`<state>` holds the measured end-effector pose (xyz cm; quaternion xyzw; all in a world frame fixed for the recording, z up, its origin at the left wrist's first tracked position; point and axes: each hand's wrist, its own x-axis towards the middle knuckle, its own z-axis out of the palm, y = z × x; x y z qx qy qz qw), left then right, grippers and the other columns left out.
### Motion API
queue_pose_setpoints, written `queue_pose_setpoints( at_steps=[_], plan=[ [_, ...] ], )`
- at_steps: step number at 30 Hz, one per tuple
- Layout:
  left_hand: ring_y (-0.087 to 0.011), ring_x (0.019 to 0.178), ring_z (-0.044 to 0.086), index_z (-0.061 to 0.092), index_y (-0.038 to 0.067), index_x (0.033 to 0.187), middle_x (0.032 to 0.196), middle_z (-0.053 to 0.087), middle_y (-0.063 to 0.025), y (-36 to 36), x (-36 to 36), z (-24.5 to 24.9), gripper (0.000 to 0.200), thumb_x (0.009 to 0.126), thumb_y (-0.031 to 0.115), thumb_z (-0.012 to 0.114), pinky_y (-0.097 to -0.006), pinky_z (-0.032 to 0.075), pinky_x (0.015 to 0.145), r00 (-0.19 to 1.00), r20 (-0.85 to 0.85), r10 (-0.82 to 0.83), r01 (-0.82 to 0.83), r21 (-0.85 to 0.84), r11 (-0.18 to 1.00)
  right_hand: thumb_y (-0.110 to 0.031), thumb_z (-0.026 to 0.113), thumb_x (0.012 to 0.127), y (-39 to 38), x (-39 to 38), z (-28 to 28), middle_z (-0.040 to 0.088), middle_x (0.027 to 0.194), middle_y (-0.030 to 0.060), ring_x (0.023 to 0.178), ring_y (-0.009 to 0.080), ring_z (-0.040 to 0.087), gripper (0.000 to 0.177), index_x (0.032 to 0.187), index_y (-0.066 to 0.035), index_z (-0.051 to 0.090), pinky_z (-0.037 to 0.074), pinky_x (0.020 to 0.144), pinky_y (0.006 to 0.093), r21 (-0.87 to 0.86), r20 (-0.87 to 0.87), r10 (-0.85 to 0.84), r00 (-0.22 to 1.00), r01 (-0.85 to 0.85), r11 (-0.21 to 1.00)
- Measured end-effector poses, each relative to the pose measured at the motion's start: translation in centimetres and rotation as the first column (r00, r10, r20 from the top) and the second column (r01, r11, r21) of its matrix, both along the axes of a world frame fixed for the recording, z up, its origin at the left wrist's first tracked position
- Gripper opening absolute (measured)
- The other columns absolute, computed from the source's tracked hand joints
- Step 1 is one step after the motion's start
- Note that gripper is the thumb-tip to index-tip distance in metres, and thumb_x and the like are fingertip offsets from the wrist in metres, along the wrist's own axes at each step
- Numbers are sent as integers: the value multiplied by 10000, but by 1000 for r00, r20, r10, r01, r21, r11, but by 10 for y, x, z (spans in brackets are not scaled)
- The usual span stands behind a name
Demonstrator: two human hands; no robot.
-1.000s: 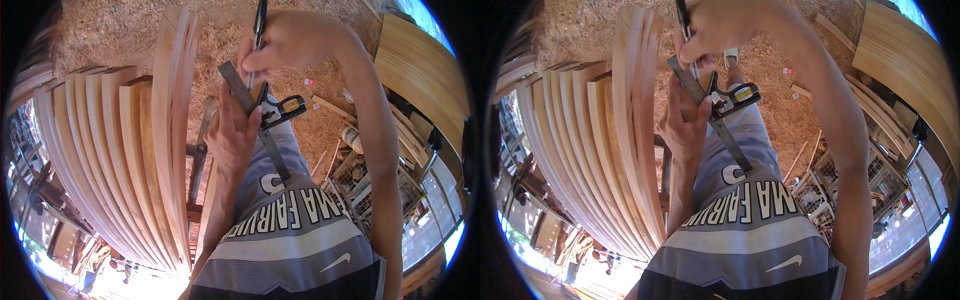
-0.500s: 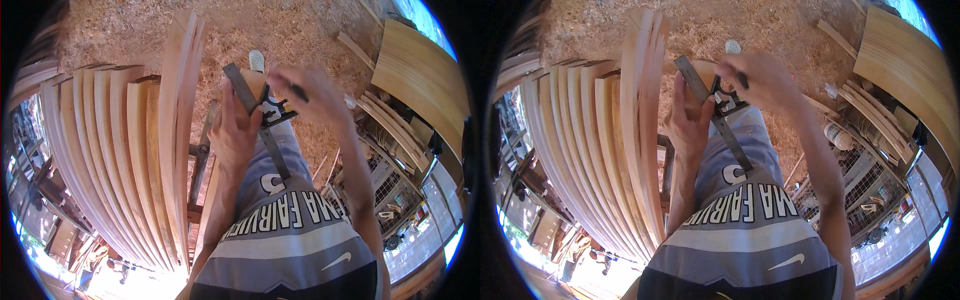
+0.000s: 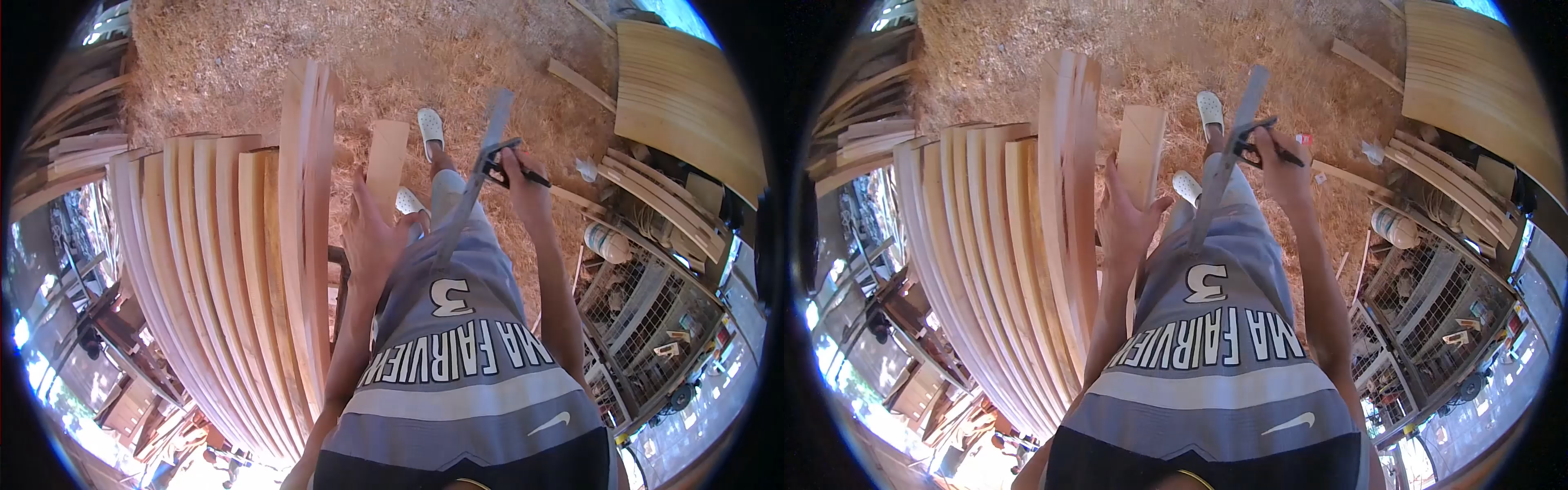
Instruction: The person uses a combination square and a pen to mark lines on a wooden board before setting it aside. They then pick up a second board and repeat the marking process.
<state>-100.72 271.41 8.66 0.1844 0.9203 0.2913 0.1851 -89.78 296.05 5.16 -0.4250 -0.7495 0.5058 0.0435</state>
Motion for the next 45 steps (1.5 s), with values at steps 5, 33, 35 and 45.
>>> queue_pose_setpoints(
  at_steps=[5,33,35,45],
  plan=[
    [-540,963,698,430,-1,1372,997,730,-302,-9,-7,-20,708,816,170,834,-625,527,824,990,131,53,-32,-159,987,-436,658,1057,23,29,-38,659,823,-18,726,88,592,386,1055,-65,762,430,564,287,-317,29,-269,963,264,911],
    [-388,971,751,674,88,1226,1030,758,-173,21,-21,-120,716,586,298,917,-525,585,843,944,327,42,-35,-28,999,-239,630,998,-14,-127,-105,629,1360,215,1184,355,658,503,1445,-28,541,551,987,495,-579,-313,132,940,-300,758],
    [-377,994,748,689,89,1202,1055,757,-169,19,-32,-121,706,570,291,929,-519,584,849,932,356,62,-60,-16,998,-262,612,1011,-15,-131,-106,619,1376,208,1201,350,649,505,1454,-34,534,546,1001,494,-580,-326,129,936,-306,755],
    [-288,995,659,615,42,1242,1122,669,-147,-36,147,-42,411,891,159,795,-443,545,901,299,-41,953,-872,394,290,-380,523,1077,-17,-150,-81,565,1460,170,1284,322,604,529,1500,-64,500,519,1068,491,-541,-397,153,905,-366,757]
  ],
)
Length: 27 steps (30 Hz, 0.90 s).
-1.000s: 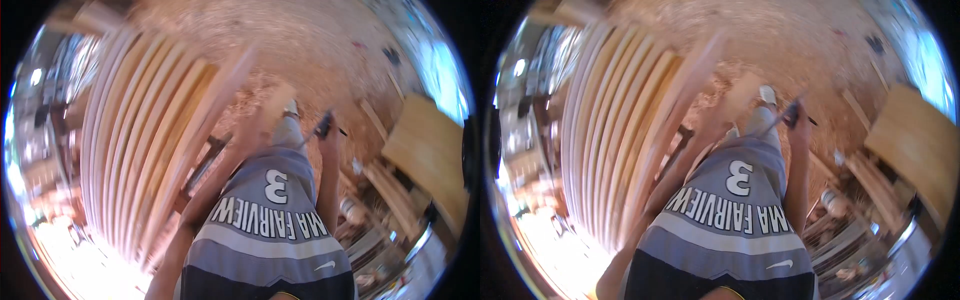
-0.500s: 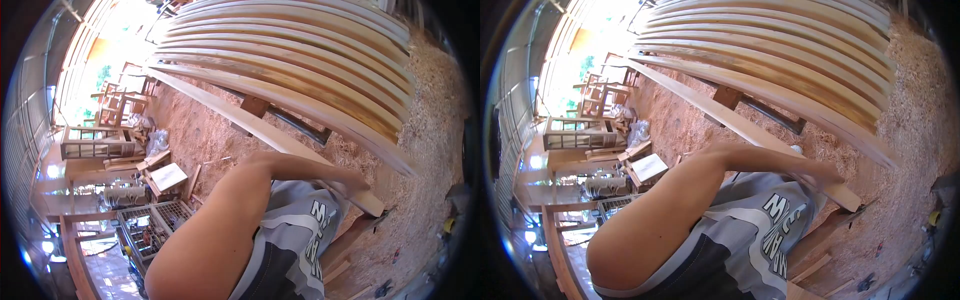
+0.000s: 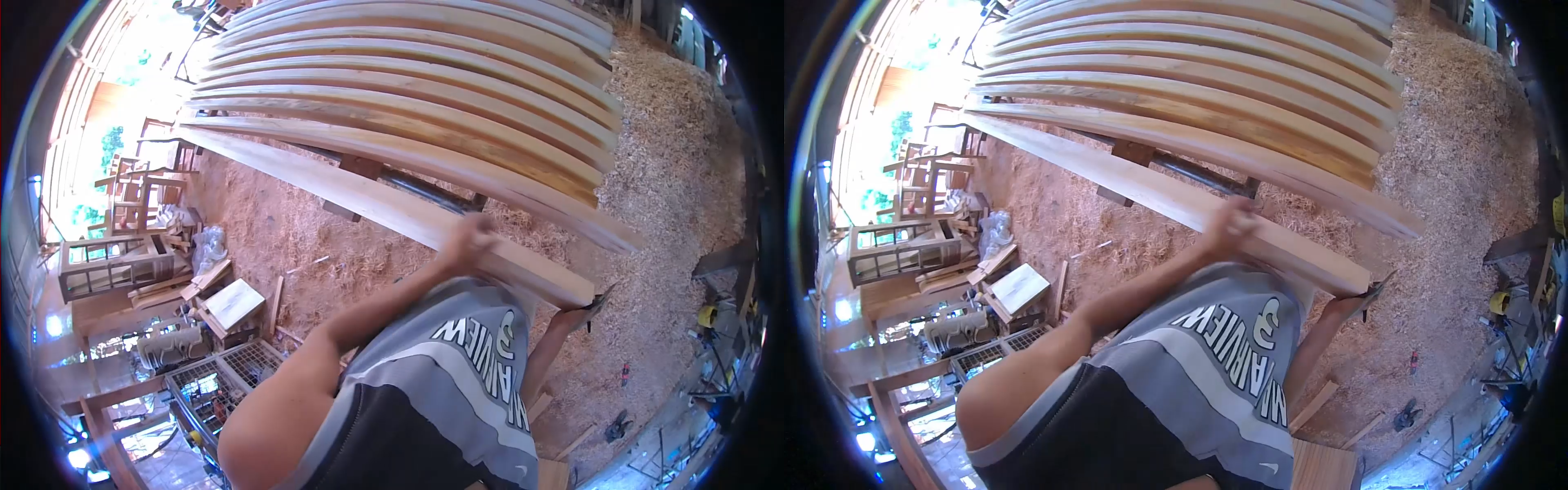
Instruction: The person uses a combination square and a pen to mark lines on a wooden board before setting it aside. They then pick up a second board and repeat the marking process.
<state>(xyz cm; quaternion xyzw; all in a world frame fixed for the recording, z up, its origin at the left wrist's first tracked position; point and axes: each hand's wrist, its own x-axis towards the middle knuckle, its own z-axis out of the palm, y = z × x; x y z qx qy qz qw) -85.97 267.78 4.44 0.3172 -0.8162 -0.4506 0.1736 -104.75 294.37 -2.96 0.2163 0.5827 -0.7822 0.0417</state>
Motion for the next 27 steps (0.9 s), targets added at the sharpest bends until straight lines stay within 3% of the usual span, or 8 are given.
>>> queue_pose_setpoints(
  at_steps=[4,8,10,13,16,21,23,27],
  plan=[
    [-198,870,518,532,68,1107,961,518,-30,-70,123,-36,348,1026,357,708,-361,475,787,458,-78,886,-879,105,464,-427,487,1104,-15,-7,12,544,1493,155,1317,311,586,543,1518,-76,486,508,1095,490,24,-67,42,997,-40,999],
    [-221,868,516,524,95,1109,963,503,-18,-100,186,-99,436,1019,484,700,-404,463,787,5,-34,999,-853,522,22,-465,386,1111,-40,-4,40,501,1554,166,1331,354,573,625,1599,-78,441,485,1127,500,102,-32,33,999,-30,994],
    [-288,1058,598,540,88,1328,1161,613,-60,-115,208,-126,676,986,660,649,-447,492,938,20,188,982,-277,945,-175,-470,384,1114,-36,-8,38,536,1508,161,1278,359,597,625,1585,-68,472,508,1089,492,100,8,-38,999,37,994],
    [-331,1354,548,422,85,1568,1505,566,-121,-121,198,-155,987,924,817,573,-482,423,1164,193,-174,966,167,976,142,-471,410,1110,-28,-7,26,557,1435,142,1215,333,606,590,1530,-67,503,513,1035,472,105,52,-26,998,20,994],
    [-334,1544,377,276,93,1670,1704,367,-139,-131,159,-155,1118,902,864,530,-474,297,1285,144,-164,976,-53,983,173,-471,436,1106,-21,-8,16,577,1361,123,1153,307,616,557,1476,-66,535,519,982,453,112,71,9,997,-17,994],
    [-346,1490,452,334,76,1643,1662,426,-153,-115,164,-167,1004,963,789,531,-492,368,1249,106,-111,988,-88,989,120,-473,479,1098,-16,-10,-1,612,1238,91,1049,264,631,510,1384,-65,587,528,893,420,117,124,36,992,-51,992],
    [-320,1339,596,412,95,1591,1539,555,-137,-107,179,-208,846,1030,726,476,-456,502,1133,167,-311,936,-316,882,350,-473,497,1096,-16,-11,-14,626,1189,79,1007,247,638,494,1348,-64,607,532,858,407,116,145,60,988,-77,990],
    [-269,1157,624,459,107,1532,1331,599,-109,-100,222,-207,772,1040,702,490,-427,530,994,325,-269,907,-156,931,332,-475,532,1090,21,-22,-50,653,1091,53,924,212,650,467,1275,-63,649,539,787,381,149,176,63,982,-90,985]
  ],
)
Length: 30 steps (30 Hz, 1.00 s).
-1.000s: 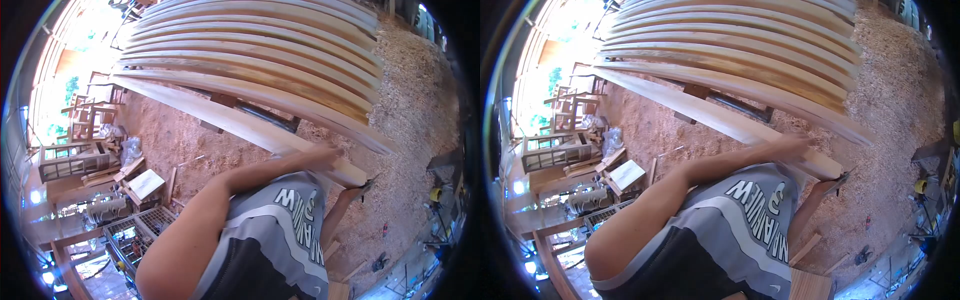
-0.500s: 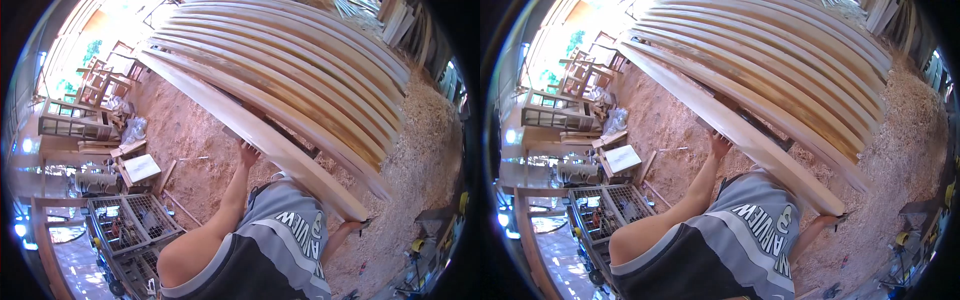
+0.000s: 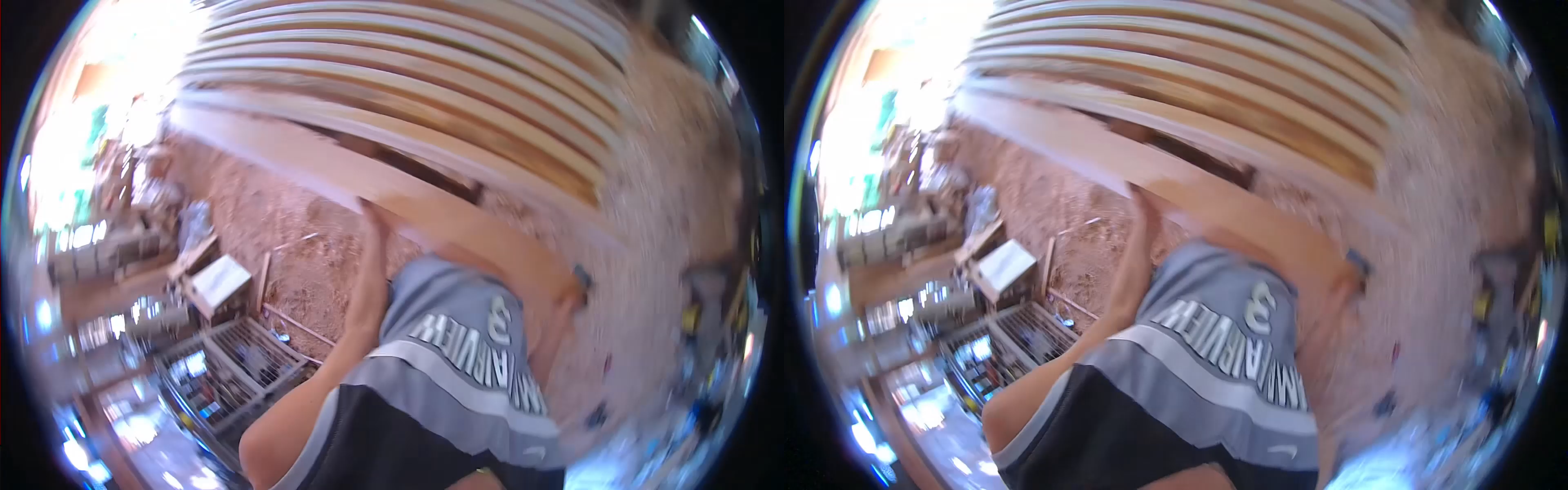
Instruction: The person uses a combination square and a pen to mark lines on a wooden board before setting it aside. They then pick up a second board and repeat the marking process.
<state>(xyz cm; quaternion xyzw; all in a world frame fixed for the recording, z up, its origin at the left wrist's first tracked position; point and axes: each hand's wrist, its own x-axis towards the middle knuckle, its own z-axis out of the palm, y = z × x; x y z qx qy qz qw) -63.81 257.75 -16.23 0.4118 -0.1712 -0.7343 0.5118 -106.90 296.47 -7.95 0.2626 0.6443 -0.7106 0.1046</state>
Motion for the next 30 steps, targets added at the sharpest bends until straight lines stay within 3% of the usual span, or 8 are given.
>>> queue_pose_setpoints(
  at_steps=[5,6,9,11,14,19,24,30],
  plan=[
    [-206,931,659,517,123,1458,1070,654,-74,-46,81,-33,684,1052,673,508,-390,564,820,799,-147,-584,591,12,806,-476,575,1083,39,-20,-66,687,968,22,820,169,666,445,1184,-61,701,548,698,349,52,7,-70,998,69,996],
    [-205,873,672,515,115,1459,923,668,-55,-1,-3,78,748,1001,704,576,-413,546,725,851,434,-296,80,450,890,-476,584,1082,48,-21,-94,694,944,15,799,160,669,443,1166,-61,712,550,680,343,48,1,-88,996,87,995],
    [-246,658,656,710,103,1168,725,692,-42,0,18,110,435,984,497,690,-419,556,700,459,645,-610,238,573,784,-453,614,1079,37,-9,-38,694,900,13,759,155,672,418,1107,-52,729,549,665,344,55,115,-241,964,236,970],
    [-252,733,690,711,26,1049,784,714,-114,-10,14,120,328,933,328,770,-419,541,725,-505,859,-84,807,504,307,-428,635,1077,33,5,-19,688,880,17,740,158,671,399,1067,-43,736,547,668,351,60,228,-382,896,379,924],
    [-318,808,708,701,15,939,905,722,-163,31,-135,193,249,912,244,795,-460,546,725,-289,945,-154,893,324,311,-418,659,1069,40,16,-33,699,907,32,716,165,672,374,1058,-53,741,543,668,351,-10,178,-444,878,452,892],
    [-361,1130,677,691,63,1199,1156,723,-164,69,-307,156,401,895,295,814,-455,540,953,35,999,-1,913,-32,-407,-487,660,1052,37,40,-19,679,934,18,796,167,693,362,1105,-129,676,559,692,356,92,74,-419,905,412,906],
    [-306,1280,659,660,61,1394,1377,705,-152,85,-374,45,705,900,544,799,-433,503,1073,-723,642,-254,629,462,-625,-515,665,1038,46,81,-7,671,957,-12,823,124,646,359,1163,-178,660,490,656,318,113,60,-493,868,485,867],
    [-229,1194,705,669,66,1400,1290,754,-126,94,-361,42,715,897,557,798,-378,524,1039,-700,552,-453,673,297,-678,-464,656,1054,22,145,24,621,1075,-62,931,104,583,290,1242,-245,633,509,711,359,-159,265,-556,788,605,781]
  ],
)
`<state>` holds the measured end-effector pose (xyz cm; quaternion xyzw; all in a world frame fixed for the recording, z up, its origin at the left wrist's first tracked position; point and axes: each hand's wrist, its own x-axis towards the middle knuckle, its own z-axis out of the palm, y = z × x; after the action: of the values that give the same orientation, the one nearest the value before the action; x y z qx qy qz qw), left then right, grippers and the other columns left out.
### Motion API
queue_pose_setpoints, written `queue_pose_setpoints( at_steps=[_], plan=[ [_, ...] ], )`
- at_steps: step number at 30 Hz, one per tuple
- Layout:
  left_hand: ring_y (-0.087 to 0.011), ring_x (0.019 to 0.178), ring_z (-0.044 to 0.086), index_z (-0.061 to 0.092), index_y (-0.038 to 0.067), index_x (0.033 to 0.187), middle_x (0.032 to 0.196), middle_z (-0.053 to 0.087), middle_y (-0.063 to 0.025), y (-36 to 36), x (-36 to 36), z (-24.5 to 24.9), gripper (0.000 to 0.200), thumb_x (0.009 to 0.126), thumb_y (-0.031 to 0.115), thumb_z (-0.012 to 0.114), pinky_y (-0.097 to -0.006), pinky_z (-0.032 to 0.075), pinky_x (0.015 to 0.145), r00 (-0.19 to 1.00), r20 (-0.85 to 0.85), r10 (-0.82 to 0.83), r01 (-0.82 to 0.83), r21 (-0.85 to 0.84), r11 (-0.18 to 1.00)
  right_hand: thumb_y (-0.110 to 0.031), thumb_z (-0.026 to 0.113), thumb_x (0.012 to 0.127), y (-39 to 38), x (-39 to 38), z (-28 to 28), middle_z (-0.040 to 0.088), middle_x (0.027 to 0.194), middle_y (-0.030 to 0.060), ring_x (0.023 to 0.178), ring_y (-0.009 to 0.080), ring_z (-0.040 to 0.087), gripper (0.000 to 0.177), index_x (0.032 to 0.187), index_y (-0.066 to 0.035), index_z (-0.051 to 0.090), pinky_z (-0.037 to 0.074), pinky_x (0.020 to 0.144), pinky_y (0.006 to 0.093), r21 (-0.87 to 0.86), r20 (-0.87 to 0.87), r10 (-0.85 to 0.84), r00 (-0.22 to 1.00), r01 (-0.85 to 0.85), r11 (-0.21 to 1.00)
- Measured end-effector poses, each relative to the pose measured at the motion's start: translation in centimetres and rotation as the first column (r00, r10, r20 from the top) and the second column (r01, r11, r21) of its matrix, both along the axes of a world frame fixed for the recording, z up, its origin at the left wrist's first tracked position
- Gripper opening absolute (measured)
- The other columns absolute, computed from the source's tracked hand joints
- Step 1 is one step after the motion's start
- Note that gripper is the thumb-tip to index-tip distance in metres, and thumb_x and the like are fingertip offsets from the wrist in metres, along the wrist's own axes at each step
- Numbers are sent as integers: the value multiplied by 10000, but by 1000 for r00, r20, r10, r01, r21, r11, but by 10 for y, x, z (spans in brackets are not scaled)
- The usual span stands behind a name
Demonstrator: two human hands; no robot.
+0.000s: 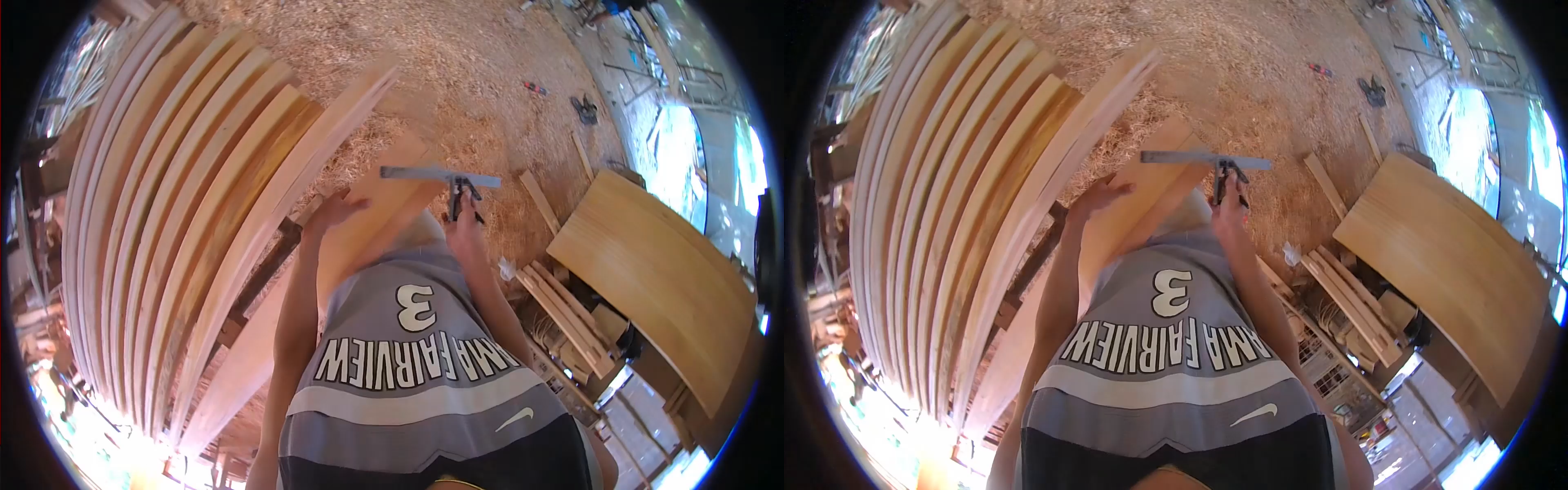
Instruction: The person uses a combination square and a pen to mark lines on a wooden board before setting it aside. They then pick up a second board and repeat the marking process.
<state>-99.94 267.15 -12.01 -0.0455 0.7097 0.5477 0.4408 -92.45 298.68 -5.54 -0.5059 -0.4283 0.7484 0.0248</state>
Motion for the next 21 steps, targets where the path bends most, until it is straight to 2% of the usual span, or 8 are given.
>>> queue_pose_setpoints(
  at_steps=[7,9,10,12,16,18,19,21],
  plan=[
    [-225,1144,718,668,58,1373,1240,762,-140,7,4,6,651,896,471,827,-371,544,988,999,38,5,-6,30,1000,-422,737,1008,-44,58,4,625,1105,-52,997,132,550,316,1252,-265,613,456,861,419,-209,186,87,979,-47,977],
    [-222,1047,689,569,44,1433,1185,727,-108,10,2,33,666,919,372,836,-386,546,950,999,22,-50,54,-256,965,-408,782,980,-55,61,6,645,1108,-44,982,129,571,391,1290,-237,614,475,834,396,-228,199,107,974,-60,972],
    [-222,1047,689,569,44,1433,1185,727,-108,13,8,46,666,919,372,836,-386,546,950,998,47,-45,56,-268,962,-401,788,978,-60,62,2,650,1124,-38,998,127,582,420,1309,-212,611,481,827,389,-197,214,81,973,-38,980],
    [-325,1123,643,504,66,1467,1283,662,-149,14,26,78,759,873,387,850,-451,516,992,872,-489,17,-242,-400,884,-364,792,983,-79,61,13,654,1208,-9,1005,132,621,394,1273,-140,648,503,817,367,-108,268,45,962,-16,994],
    [-426,1379,472,362,92,1588,1451,523,-201,69,29,132,1023,772,420,882,-565,342,1153,767,-642,-16,-275,-351,895,-296,759,1013,-100,49,45,693,1132,7,962,125,643,239,1165,-118,706,516,784,342,-116,166,223,961,-205,972],
    [-468,1442,372,298,88,1625,1532,421,-239,97,25,150,1101,755,398,898,-672,261,1157,801,-538,-262,-137,-592,794,-283,723,1034,-115,53,48,704,866,18,777,132,651,271,973,-21,692,545,729,293,47,19,161,987,-162,986],
    [-468,1442,372,298,88,1625,1532,421,-239,100,25,146,1101,755,398,898,-672,261,1157,801,-529,-279,-118,-597,794,-283,723,1034,-114,54,46,704,866,18,777,132,651,271,973,-21,692,545,729,293,40,27,144,989,-145,989],
    [-466,1471,333,250,86,1648,1559,386,-228,104,20,134,1148,751,384,901,-714,247,1138,748,-606,-272,-163,-564,809,-235,700,1041,-104,54,39,670,759,27,667,132,616,261,923,-4,672,514,655,288,242,60,453,889,-453,858]
  ],
)
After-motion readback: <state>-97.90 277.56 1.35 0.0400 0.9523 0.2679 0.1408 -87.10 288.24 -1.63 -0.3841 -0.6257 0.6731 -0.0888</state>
